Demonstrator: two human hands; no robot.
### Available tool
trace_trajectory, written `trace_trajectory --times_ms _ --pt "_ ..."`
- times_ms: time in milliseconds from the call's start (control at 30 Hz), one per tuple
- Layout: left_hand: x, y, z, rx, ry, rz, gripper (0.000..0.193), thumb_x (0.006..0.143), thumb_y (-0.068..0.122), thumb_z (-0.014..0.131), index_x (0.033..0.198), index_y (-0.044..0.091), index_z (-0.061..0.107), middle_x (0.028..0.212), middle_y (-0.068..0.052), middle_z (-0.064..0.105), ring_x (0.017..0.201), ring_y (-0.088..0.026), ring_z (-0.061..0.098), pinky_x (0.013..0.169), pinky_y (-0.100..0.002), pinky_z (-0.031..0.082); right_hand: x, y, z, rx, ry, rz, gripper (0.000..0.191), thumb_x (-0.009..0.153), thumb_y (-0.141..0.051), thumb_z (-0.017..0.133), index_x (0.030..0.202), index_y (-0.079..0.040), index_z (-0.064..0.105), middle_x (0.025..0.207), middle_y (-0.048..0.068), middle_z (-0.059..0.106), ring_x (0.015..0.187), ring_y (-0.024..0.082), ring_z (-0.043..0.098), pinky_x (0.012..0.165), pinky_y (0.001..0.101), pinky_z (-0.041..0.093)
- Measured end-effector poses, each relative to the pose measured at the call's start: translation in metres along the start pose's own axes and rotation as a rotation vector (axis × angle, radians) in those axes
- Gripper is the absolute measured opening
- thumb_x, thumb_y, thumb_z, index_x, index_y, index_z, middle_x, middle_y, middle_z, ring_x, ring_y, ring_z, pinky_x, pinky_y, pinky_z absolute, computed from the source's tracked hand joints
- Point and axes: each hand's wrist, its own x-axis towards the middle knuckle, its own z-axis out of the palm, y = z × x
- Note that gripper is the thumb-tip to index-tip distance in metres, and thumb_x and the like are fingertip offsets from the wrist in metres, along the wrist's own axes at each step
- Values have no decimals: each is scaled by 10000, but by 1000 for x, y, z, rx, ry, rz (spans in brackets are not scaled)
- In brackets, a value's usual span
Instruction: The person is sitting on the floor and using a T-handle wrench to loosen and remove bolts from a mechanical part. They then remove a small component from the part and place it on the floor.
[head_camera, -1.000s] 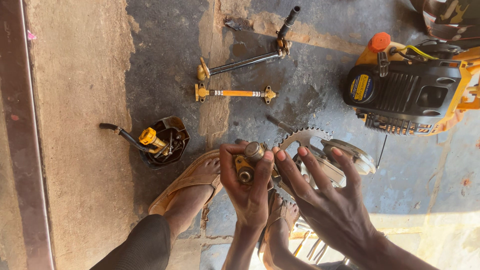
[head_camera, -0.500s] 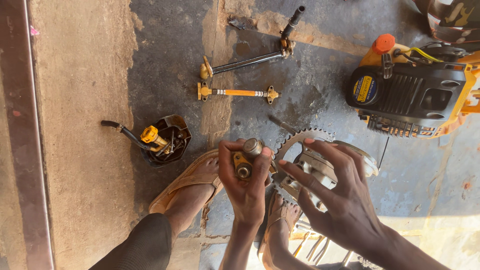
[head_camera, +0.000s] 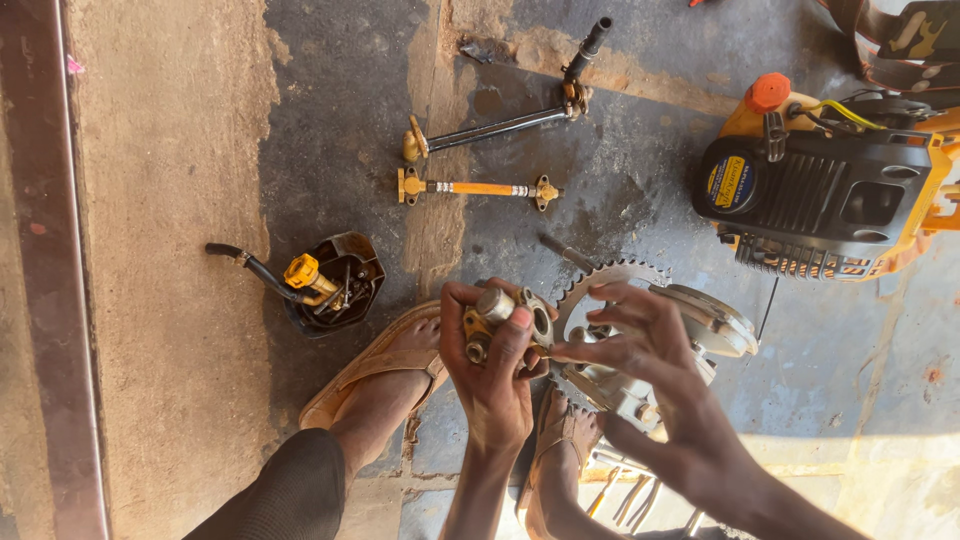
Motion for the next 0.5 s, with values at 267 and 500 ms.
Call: trace_trajectory --times_ms 267,500 --pt "-5 -3 1 -89 1 -30 232 941 102 690 1015 80 472 919 -31 574 681 -32 531 509 -174 442 1 -4 11 -161 -126 81 1020 726 29 690 1615 -191 241 1703 140 31 1571 378 63 1158 590 167" --pt "10 -13 -16 36 32 98 230 928 160 702 1013 70 507 835 -121 693 576 -71 571 438 -189 451 -1 -2 14 -223 -145 132 912 693 28 711 1507 -261 418 1644 118 157 1532 364 204 1114 526 324"
